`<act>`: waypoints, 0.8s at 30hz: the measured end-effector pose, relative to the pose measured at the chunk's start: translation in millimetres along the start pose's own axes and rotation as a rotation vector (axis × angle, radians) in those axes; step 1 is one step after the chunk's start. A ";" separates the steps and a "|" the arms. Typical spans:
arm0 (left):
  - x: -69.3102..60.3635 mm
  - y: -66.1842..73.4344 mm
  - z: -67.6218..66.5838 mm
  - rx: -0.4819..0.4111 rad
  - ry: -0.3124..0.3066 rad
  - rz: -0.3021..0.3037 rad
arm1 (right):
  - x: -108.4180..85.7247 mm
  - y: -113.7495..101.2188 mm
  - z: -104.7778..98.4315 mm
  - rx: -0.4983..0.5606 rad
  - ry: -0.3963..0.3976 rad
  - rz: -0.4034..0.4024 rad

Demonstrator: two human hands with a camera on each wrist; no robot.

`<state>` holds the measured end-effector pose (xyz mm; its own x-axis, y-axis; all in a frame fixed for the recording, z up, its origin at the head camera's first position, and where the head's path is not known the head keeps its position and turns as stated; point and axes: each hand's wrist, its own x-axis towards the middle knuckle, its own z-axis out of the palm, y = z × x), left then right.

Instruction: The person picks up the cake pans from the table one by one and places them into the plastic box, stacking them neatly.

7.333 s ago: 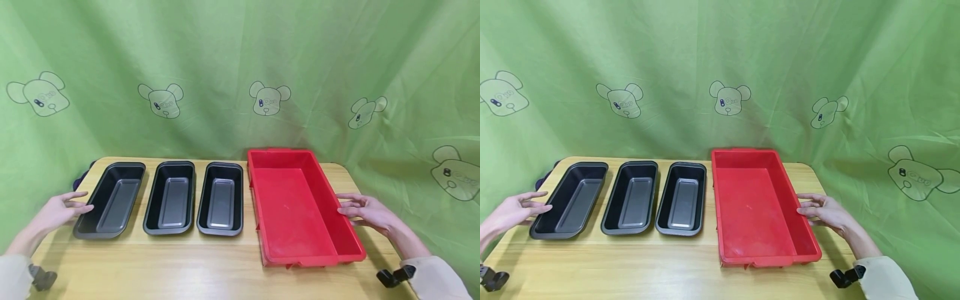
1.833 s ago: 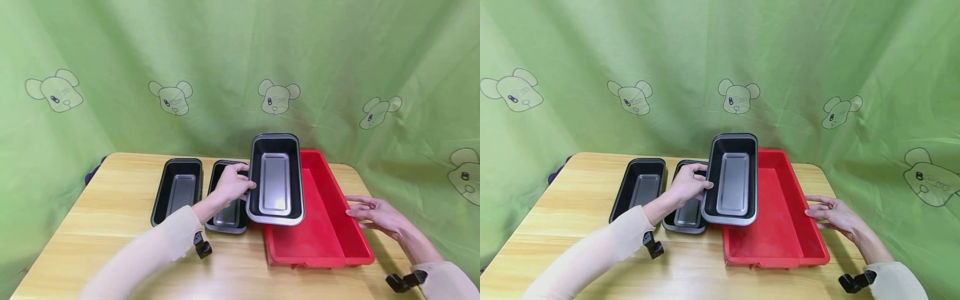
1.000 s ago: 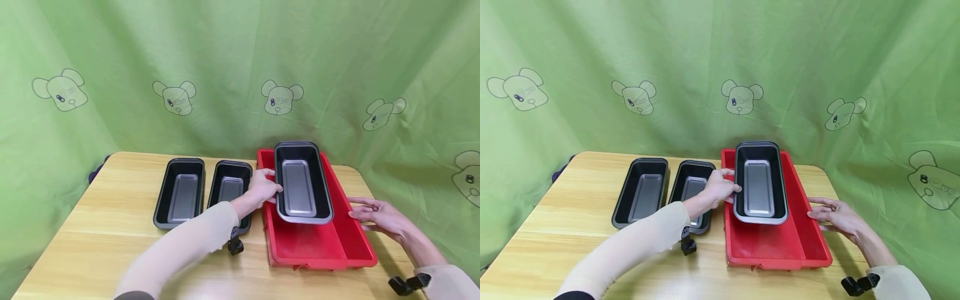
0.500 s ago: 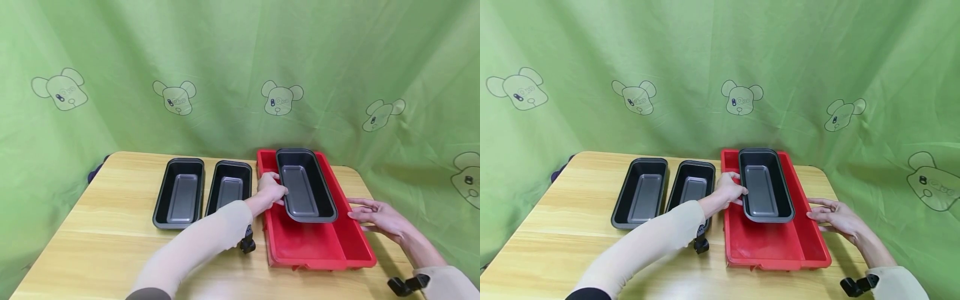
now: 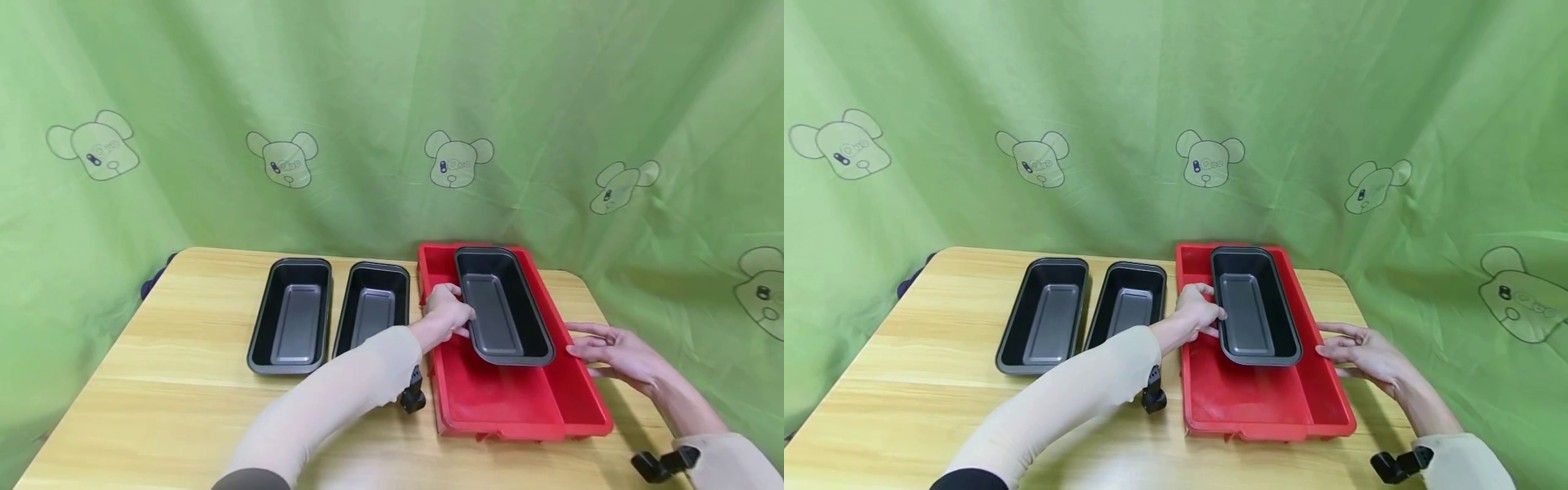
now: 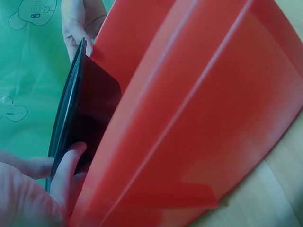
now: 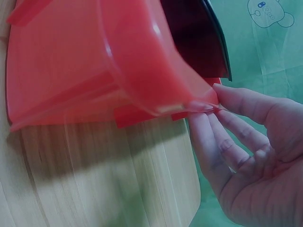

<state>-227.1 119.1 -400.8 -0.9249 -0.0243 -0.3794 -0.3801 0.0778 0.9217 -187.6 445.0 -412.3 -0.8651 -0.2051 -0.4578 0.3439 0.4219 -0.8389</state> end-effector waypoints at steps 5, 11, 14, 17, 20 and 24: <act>-1.6 -3.5 7.6 0.006 0.013 0.004 | 0.2 -1.4 0.6 0.003 0.000 -0.002; -4.2 -11.2 18.0 -0.003 0.026 -0.013 | -0.7 -1.5 1.3 0.009 -0.003 -0.004; -5.4 -13.8 20.9 -0.010 0.025 -0.017 | -0.8 -1.2 1.3 0.011 -0.003 -0.006; -7.1 -15.8 22.6 -0.014 0.019 -0.026 | -1.0 -1.0 1.0 0.014 -0.005 -0.009; -8.0 -18.6 23.8 -0.009 0.014 -0.031 | -1.2 -1.0 0.8 0.019 -0.009 -0.011; -8.7 -23.0 25.3 -0.012 0.011 -0.032 | -1.4 -1.3 0.6 0.025 -0.015 -0.014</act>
<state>-210.2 142.8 -420.8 -0.9123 -0.0371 -0.4079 -0.4095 0.0650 0.9100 -186.6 444.2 -410.8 -0.8646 -0.2240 -0.4499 0.3407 0.3967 -0.8523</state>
